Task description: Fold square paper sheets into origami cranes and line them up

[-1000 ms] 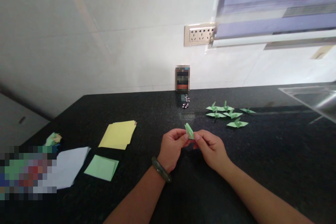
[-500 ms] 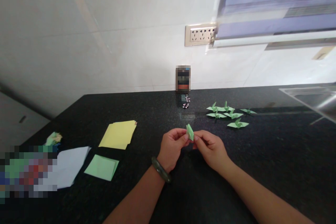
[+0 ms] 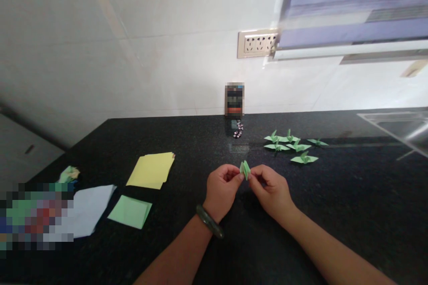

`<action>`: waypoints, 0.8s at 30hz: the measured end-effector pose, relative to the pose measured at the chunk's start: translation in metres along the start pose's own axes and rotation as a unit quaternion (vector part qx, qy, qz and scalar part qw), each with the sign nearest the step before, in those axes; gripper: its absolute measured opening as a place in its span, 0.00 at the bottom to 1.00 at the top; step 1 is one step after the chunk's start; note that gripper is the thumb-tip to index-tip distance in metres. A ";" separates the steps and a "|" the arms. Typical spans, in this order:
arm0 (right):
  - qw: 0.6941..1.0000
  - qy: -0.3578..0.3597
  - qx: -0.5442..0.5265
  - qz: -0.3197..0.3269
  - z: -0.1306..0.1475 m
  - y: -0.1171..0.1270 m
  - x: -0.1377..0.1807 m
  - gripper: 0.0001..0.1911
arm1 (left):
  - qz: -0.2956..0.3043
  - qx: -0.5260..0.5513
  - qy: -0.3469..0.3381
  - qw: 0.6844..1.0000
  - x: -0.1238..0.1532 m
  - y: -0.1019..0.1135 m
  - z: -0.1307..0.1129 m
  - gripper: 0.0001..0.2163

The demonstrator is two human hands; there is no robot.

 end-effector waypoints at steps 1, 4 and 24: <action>1.000 0.007 0.005 -0.007 0.002 0.002 0.000 0.06 | 0.001 -0.007 -0.014 1.000 0.001 0.000 -0.002 0.03; 0.999 0.017 0.017 -0.031 0.003 0.007 0.000 0.06 | 0.026 0.000 -0.035 0.999 0.004 -0.007 -0.006 0.04; 0.961 -0.084 -0.263 0.027 -0.009 -0.010 0.001 0.05 | 0.049 -0.041 -0.050 0.997 0.004 -0.004 -0.015 0.08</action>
Point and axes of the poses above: each hand's wrist, its own x-axis away from the middle knuckle, its own y-axis out of the back of the hand, z = x × y, the point moved 9 cm from there along -x, towards the middle knuckle, and after that the axes turned 4 degrees about z, right-handed, at the moved point
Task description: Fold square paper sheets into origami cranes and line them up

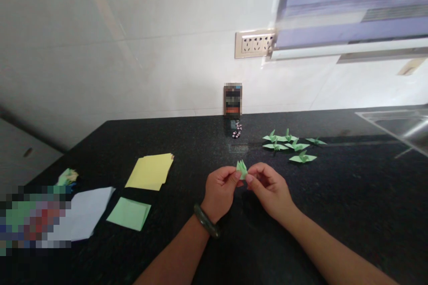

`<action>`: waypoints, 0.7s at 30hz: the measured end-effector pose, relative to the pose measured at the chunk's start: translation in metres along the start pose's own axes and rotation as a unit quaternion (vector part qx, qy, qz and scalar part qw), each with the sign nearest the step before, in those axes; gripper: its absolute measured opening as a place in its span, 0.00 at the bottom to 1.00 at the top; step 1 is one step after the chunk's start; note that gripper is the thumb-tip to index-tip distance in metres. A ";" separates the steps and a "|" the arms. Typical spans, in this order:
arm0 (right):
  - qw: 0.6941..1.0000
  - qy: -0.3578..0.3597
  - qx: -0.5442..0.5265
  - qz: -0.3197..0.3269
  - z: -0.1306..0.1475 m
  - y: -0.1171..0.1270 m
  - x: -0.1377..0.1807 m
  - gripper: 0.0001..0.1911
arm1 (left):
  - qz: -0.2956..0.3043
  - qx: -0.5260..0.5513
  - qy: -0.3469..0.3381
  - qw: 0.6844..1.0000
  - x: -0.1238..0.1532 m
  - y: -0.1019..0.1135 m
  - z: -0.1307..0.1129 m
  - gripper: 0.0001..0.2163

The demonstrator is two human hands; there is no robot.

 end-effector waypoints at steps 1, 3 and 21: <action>0.999 -0.011 -0.038 -0.006 -0.003 0.000 -0.001 0.08 | 0.001 0.001 0.000 1.000 0.000 0.001 0.001 0.08; 0.997 -0.028 -0.070 0.009 -0.007 -0.003 -0.002 0.11 | 0.005 0.003 0.001 1.000 -0.001 0.001 0.003 0.08; 0.985 0.104 0.137 0.017 0.019 0.001 0.000 0.04 | 0.028 0.056 0.006 0.998 -0.003 -0.006 0.007 0.08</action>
Point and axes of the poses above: each hand's wrist, its own x-axis away from the middle knuckle, its own y-axis out of the back of the hand, z = x × y, the point moved 9 cm from there along -x, towards the middle knuckle, and after that the axes turned 4 degrees about z, right-handed, at the moved point
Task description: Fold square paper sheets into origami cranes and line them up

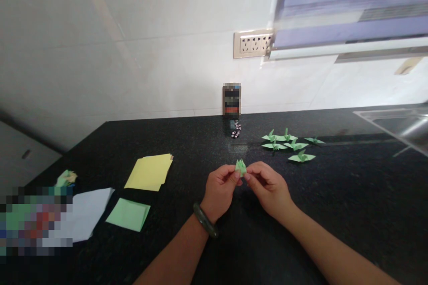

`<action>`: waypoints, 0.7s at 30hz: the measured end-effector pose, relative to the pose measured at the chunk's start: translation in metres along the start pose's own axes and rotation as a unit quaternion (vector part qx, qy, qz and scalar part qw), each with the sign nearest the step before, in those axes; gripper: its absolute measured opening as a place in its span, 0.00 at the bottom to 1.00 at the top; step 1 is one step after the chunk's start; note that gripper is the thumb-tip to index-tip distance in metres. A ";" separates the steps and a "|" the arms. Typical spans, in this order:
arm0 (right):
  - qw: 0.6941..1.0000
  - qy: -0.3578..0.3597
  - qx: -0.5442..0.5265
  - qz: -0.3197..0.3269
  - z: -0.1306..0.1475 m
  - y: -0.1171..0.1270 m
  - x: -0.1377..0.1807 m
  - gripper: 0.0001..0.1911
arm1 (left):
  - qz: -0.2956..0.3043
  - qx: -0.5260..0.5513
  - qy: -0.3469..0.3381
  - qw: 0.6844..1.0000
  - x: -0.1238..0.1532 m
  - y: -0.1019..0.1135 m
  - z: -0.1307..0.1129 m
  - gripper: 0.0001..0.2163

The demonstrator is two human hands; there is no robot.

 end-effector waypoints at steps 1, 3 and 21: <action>1.000 -0.004 -0.007 0.006 0.000 -0.001 -0.001 0.05 | -0.004 0.000 0.007 1.000 0.000 0.000 0.001 0.08; 1.000 -0.010 -0.020 0.012 -0.001 -0.003 -0.001 0.05 | -0.014 0.009 0.028 0.999 0.000 0.001 0.006 0.08; 0.982 -0.108 -0.153 0.036 -0.025 -0.017 0.002 0.05 | -0.027 -0.006 0.022 0.999 0.000 0.006 0.009 0.08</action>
Point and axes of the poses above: each hand's wrist, its own x-axis away from the middle knuckle, its own y-axis out of the back of the hand, z = x × y, the point moved 9 cm from there along -x, towards the middle knuckle, and after that the axes turned 4 degrees about z, right-handed, at the moved point
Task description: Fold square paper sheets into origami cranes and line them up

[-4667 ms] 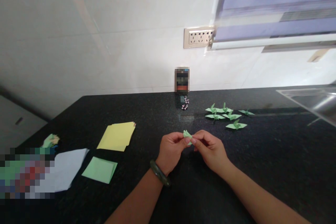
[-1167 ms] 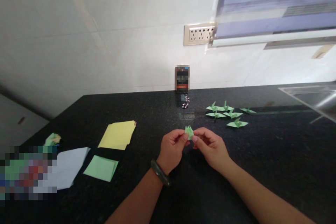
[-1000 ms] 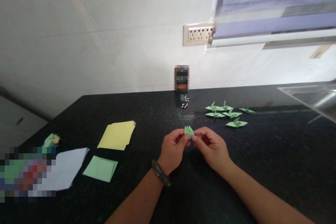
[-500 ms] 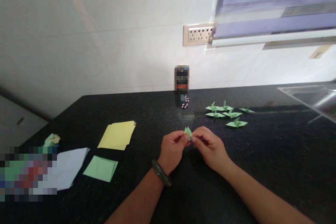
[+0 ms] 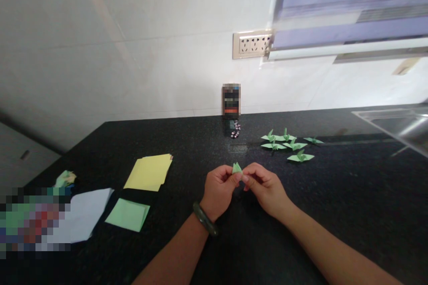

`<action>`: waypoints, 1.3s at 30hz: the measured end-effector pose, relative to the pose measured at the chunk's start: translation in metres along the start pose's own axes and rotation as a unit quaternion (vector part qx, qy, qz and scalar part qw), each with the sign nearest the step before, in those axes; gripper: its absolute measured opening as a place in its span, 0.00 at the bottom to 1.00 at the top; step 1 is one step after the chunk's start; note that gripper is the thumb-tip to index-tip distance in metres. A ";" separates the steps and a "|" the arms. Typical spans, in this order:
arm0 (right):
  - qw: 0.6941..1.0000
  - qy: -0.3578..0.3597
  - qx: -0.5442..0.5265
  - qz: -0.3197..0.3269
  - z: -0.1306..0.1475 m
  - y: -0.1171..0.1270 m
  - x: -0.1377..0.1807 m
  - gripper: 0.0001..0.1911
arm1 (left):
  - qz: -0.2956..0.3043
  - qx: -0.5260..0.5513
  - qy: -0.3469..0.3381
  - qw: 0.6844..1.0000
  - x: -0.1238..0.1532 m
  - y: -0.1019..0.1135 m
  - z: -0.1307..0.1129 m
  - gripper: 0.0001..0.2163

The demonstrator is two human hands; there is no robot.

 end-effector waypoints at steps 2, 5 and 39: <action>0.998 -0.036 -0.047 -0.017 -0.008 0.000 0.001 0.06 | -0.001 -0.004 0.006 1.000 -0.001 0.001 0.001 0.08; 0.995 -0.064 -0.066 -0.040 -0.014 0.002 0.001 0.08 | 0.003 -0.001 0.020 1.000 -0.001 0.001 0.001 0.09; 0.981 -0.117 -0.155 -0.009 -0.022 0.002 -0.002 0.11 | 0.062 -0.074 0.068 0.993 0.003 -0.014 0.009 0.10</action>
Point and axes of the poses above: each hand's wrist, its own x-axis away from the middle knuckle, its own y-axis out of the back of the hand, z = x × y, the point moved 9 cm from there along -x, towards the middle knuckle, and after that the axes turned 4 degrees about z, right-handed, at the moved point
